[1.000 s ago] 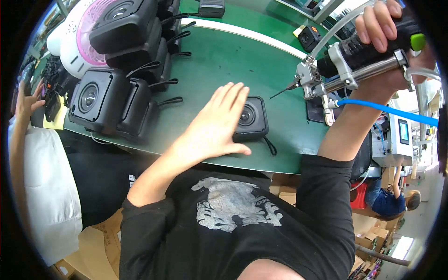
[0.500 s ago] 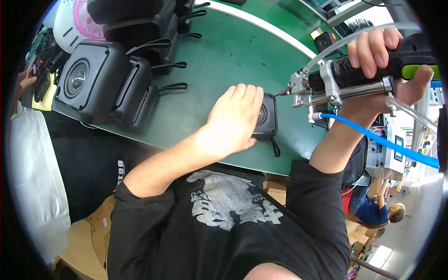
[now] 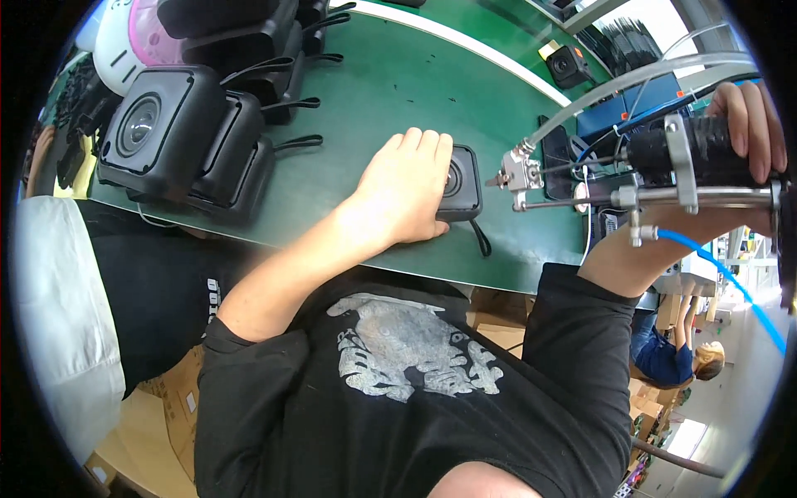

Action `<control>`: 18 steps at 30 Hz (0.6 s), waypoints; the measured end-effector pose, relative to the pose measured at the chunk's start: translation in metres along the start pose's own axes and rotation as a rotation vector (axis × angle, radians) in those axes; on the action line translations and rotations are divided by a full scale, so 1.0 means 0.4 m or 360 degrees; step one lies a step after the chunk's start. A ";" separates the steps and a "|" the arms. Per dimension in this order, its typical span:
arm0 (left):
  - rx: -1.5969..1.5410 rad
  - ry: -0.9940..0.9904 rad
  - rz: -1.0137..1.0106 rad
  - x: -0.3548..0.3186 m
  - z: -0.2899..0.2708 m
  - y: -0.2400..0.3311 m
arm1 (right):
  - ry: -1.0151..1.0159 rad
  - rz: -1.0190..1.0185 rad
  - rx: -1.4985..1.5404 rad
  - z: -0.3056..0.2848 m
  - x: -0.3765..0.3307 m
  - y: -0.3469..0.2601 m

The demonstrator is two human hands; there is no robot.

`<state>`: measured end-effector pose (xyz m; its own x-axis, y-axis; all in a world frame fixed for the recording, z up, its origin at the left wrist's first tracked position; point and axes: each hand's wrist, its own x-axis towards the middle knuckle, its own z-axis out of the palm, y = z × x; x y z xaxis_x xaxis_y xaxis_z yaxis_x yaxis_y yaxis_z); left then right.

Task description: Assembling speaker components using a pneumatic screwdriver on an industrial production line.

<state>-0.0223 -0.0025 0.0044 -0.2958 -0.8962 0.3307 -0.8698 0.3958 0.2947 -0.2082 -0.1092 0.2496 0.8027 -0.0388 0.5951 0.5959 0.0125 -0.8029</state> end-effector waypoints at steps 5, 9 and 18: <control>-0.0038 -0.0017 0.0004 0.003 -0.008 0.015 | 0.0491 -0.0688 -0.0288 -0.009 -0.153 0.017; -0.0094 0.0039 0.0028 -0.001 -0.008 0.008 | 0.0430 -0.0532 -0.0210 0.004 -0.141 0.048; -0.0134 -0.0028 -0.0035 -0.001 -0.016 -0.001 | 0.0112 0.0105 -0.0219 -0.003 -0.109 0.107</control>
<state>-0.0194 -0.0008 0.0099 -0.2846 -0.9079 0.3077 -0.8401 0.3908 0.3761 -0.2179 -0.1083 0.1893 0.8335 -0.1121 0.5410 0.5292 -0.1193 -0.8401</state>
